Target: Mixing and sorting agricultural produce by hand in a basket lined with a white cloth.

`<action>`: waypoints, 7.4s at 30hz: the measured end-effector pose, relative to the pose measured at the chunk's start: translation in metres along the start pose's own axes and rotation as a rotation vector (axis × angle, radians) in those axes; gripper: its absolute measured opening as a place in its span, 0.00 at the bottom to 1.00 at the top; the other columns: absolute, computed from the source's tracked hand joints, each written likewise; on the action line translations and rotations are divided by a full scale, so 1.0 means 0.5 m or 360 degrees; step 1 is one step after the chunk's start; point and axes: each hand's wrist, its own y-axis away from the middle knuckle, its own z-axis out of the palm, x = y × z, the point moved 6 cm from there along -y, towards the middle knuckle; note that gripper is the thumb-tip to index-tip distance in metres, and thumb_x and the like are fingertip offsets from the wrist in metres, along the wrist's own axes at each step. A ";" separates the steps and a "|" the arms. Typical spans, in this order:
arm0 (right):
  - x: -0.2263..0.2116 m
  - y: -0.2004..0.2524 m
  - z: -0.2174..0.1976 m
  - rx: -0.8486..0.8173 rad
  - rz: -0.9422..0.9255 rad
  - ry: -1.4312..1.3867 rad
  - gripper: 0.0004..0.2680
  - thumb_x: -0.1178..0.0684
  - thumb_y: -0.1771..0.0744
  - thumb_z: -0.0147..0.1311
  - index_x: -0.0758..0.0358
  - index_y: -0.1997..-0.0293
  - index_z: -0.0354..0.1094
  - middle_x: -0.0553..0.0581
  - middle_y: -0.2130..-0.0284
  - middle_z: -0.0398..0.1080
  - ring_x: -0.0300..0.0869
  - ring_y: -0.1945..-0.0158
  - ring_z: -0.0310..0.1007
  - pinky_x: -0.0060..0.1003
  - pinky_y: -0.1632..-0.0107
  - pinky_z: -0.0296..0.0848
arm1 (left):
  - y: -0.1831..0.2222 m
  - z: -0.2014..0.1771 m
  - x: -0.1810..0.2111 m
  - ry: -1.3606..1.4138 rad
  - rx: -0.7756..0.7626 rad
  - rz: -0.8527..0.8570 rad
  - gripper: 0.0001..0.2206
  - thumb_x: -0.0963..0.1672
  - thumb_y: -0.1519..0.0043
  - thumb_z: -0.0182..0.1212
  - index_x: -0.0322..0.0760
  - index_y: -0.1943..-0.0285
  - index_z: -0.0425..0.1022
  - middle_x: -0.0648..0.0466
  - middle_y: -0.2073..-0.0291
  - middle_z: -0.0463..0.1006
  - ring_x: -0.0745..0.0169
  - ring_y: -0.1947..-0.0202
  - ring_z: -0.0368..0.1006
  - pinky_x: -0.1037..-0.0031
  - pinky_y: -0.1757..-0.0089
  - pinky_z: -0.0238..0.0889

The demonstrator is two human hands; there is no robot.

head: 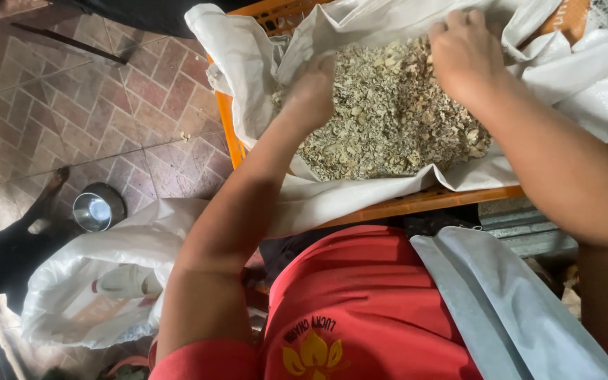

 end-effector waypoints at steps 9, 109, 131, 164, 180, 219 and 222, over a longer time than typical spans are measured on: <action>0.016 0.013 0.019 -0.0421 0.0133 0.0154 0.15 0.68 0.32 0.27 0.82 0.44 0.60 0.77 0.56 0.69 0.61 0.57 0.73 0.47 0.58 0.79 | -0.037 0.062 -0.096 -0.0509 -0.0259 -0.0328 0.31 0.38 0.38 0.57 0.30 0.26 0.47 0.39 0.32 0.55 0.34 0.35 0.58 0.53 0.51 0.71; -0.060 0.015 0.219 -0.0805 -0.0525 -0.0173 0.10 0.58 0.35 0.52 0.81 0.62 0.72 0.73 0.73 0.73 0.59 0.69 0.77 0.50 0.66 0.79 | -0.029 0.228 -0.087 -0.0830 -0.0578 0.0280 0.05 0.40 0.42 0.62 0.34 0.70 0.81 0.50 0.77 0.78 0.58 0.78 0.75 0.64 0.71 0.71; -0.095 -0.030 0.252 -0.0504 -0.0265 -0.0867 0.09 0.57 0.39 0.53 0.79 0.69 0.70 0.70 0.77 0.70 0.60 0.68 0.75 0.53 0.67 0.70 | -0.011 0.203 -0.018 0.0379 -0.0405 0.0252 0.12 0.42 0.47 0.58 0.21 0.66 0.79 0.38 0.74 0.75 0.43 0.71 0.77 0.58 0.68 0.69; -0.074 0.047 -0.023 -0.0608 -0.0282 -0.1016 0.09 0.60 0.30 0.44 0.64 0.45 0.64 0.69 0.51 0.69 0.47 0.68 0.73 0.34 0.68 0.70 | -0.032 0.082 -0.095 0.0027 -0.0007 0.0312 0.25 0.42 0.34 0.53 0.24 0.29 0.57 0.38 0.54 0.78 0.47 0.56 0.79 0.61 0.62 0.75; -0.104 0.054 -0.064 -0.0620 -0.0297 -0.1137 0.12 0.64 0.31 0.40 0.68 0.39 0.61 0.74 0.45 0.62 0.50 0.59 0.76 0.33 0.70 0.71 | 0.095 -0.034 -0.046 0.1049 -0.0048 0.0437 0.20 0.40 0.42 0.60 0.37 0.39 0.71 0.36 0.49 0.76 0.37 0.49 0.75 0.54 0.49 0.68; -0.070 0.016 -0.053 0.0130 -0.0339 -0.0515 0.11 0.49 0.31 0.47 0.62 0.45 0.65 0.66 0.50 0.65 0.53 0.53 0.69 0.52 0.48 0.70 | 0.027 -0.038 -0.048 0.0219 0.0458 0.0297 0.25 0.45 0.41 0.67 0.36 0.35 0.66 0.46 0.44 0.74 0.51 0.46 0.71 0.63 0.48 0.67; -0.101 0.041 -0.062 -0.0217 -0.0294 -0.0464 0.26 0.42 0.36 0.51 0.65 0.35 0.48 0.71 0.38 0.47 0.57 0.43 0.54 0.56 0.40 0.59 | 0.042 -0.022 -0.005 -0.0070 0.0072 0.0151 0.42 0.47 0.43 0.69 0.42 0.26 0.40 0.47 0.31 0.50 0.50 0.33 0.46 0.60 0.38 0.44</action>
